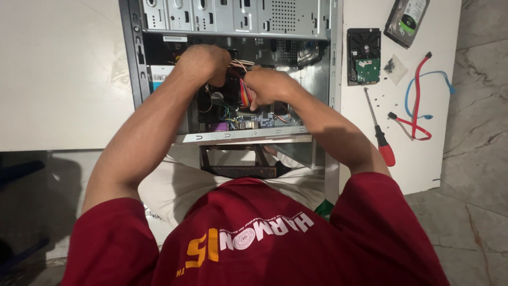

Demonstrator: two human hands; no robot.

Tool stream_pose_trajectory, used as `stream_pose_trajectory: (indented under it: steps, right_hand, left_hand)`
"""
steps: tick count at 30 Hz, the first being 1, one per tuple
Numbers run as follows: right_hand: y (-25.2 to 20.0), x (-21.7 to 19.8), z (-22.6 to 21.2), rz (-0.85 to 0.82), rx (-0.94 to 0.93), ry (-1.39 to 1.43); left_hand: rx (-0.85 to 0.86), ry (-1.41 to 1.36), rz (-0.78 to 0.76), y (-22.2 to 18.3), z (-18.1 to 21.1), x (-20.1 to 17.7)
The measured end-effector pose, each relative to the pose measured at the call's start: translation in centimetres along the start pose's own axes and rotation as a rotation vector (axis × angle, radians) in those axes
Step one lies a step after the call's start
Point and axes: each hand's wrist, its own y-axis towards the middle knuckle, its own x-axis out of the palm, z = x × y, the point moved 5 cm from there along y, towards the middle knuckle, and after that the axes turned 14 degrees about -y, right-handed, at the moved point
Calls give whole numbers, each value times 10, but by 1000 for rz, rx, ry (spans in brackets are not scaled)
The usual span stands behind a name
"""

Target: Installing a hard drive into a computer case by connecting cables and securing it with screws.

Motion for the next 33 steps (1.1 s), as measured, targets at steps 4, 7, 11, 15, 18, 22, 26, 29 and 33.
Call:
stream_pose_trajectory:
  steps: [4, 7, 11, 15, 18, 22, 26, 29, 33]
  right_hand:
    - [5, 6, -3, 5, 20, -76]
    - [1, 2, -7, -15, 37, -50]
    - [1, 2, -8, -4, 18, -56]
    - [-1, -1, -10, 5, 8, -48]
    - [0, 1, -9, 12, 5, -53]
    - [3, 5, -8, -1, 9, -81]
    - [8, 8, -2, 212, -120, -78]
    - [13, 15, -2, 208, -127, -80]
    - [18, 20, -1, 213, -146, -60]
  left_hand:
    - [0, 1, -5, -11, 3, -3]
    - [-5, 4, -10, -9, 3, -3]
    - [-4, -7, 14, -1, -1, 2]
    - [17, 5, 53, -2, 0, -1]
    - [3, -3, 40, -5, 1, -1]
    - [10, 12, 34, 0, 0, 1]
    - [41, 5, 207, 35, -13, 18]
    - [39, -13, 207, 36, -12, 18]
    - [41, -19, 194, 30, -10, 17]
